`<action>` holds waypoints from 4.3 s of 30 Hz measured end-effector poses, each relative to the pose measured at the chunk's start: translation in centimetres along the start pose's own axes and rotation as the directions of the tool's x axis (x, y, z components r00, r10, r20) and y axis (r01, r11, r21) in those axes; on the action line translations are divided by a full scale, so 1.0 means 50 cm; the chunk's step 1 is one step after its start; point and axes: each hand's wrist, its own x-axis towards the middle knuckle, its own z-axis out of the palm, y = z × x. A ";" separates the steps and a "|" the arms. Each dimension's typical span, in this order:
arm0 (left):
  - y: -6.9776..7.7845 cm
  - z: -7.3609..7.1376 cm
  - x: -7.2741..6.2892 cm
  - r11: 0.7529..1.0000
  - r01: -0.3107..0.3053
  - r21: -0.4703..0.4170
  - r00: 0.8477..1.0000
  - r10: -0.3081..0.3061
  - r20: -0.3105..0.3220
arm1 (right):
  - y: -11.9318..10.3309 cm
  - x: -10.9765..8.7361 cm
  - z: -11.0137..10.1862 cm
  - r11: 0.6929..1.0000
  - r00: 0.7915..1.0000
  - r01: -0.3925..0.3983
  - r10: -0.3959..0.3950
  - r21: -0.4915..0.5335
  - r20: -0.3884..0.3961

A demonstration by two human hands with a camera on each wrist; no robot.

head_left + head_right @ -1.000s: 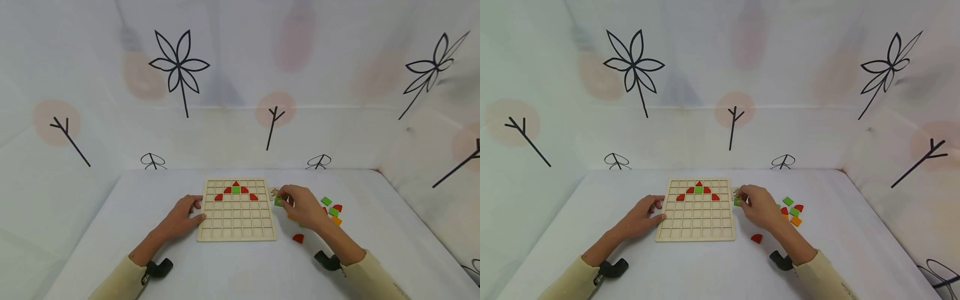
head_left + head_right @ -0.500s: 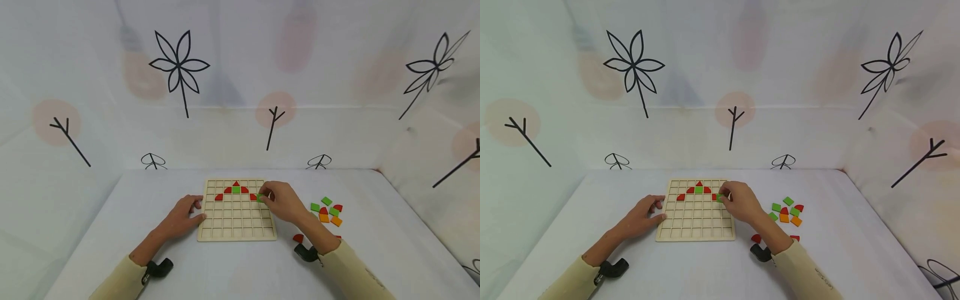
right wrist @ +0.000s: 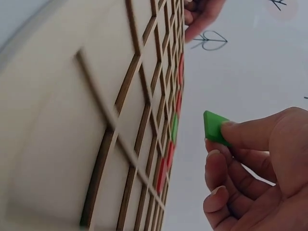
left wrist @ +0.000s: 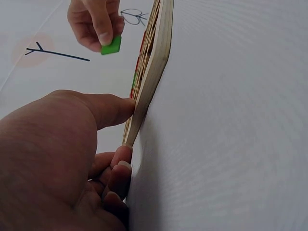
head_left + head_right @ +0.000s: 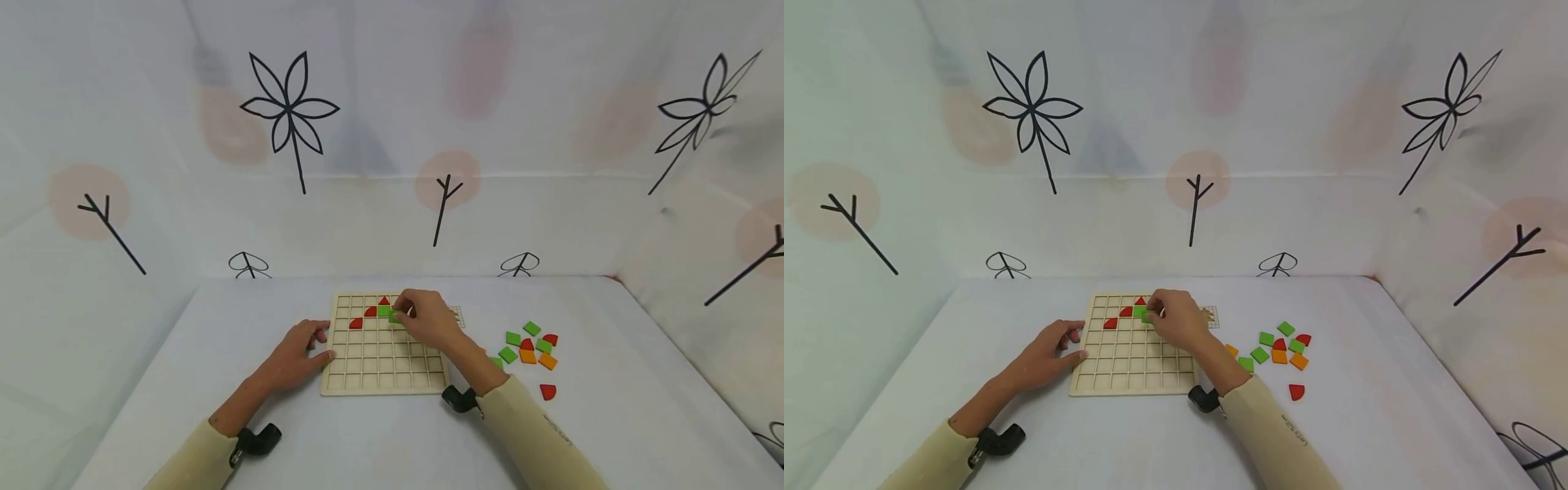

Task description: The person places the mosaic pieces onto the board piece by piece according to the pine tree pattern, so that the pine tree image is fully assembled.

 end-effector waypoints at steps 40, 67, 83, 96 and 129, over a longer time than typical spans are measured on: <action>-0.006 0.003 0.000 1.000 -0.020 -0.011 1.000 0.020 0.001 | -0.021 0.055 0.088 0.998 0.994 -0.067 0.065 0.019 0.091; -0.005 0.006 0.003 1.000 -0.003 -0.008 1.000 0.003 0.005 | -0.031 0.030 0.058 0.999 0.997 -0.018 0.021 -0.036 0.079; -0.001 0.004 0.000 1.000 0.010 0.002 1.000 -0.010 -0.005 | -0.044 -0.046 -0.017 0.999 0.998 0.053 -0.053 -0.008 0.046; -0.002 0.004 0.001 1.000 0.008 0.006 1.000 -0.008 -0.006 | -0.041 -0.104 -0.050 0.994 0.998 0.045 -0.049 -0.097 -0.039; -0.002 0.006 -0.001 1.000 0.013 0.005 1.000 -0.013 -0.007 | 0.099 -0.205 -0.148 0.968 0.987 -0.080 0.043 -0.238 -0.158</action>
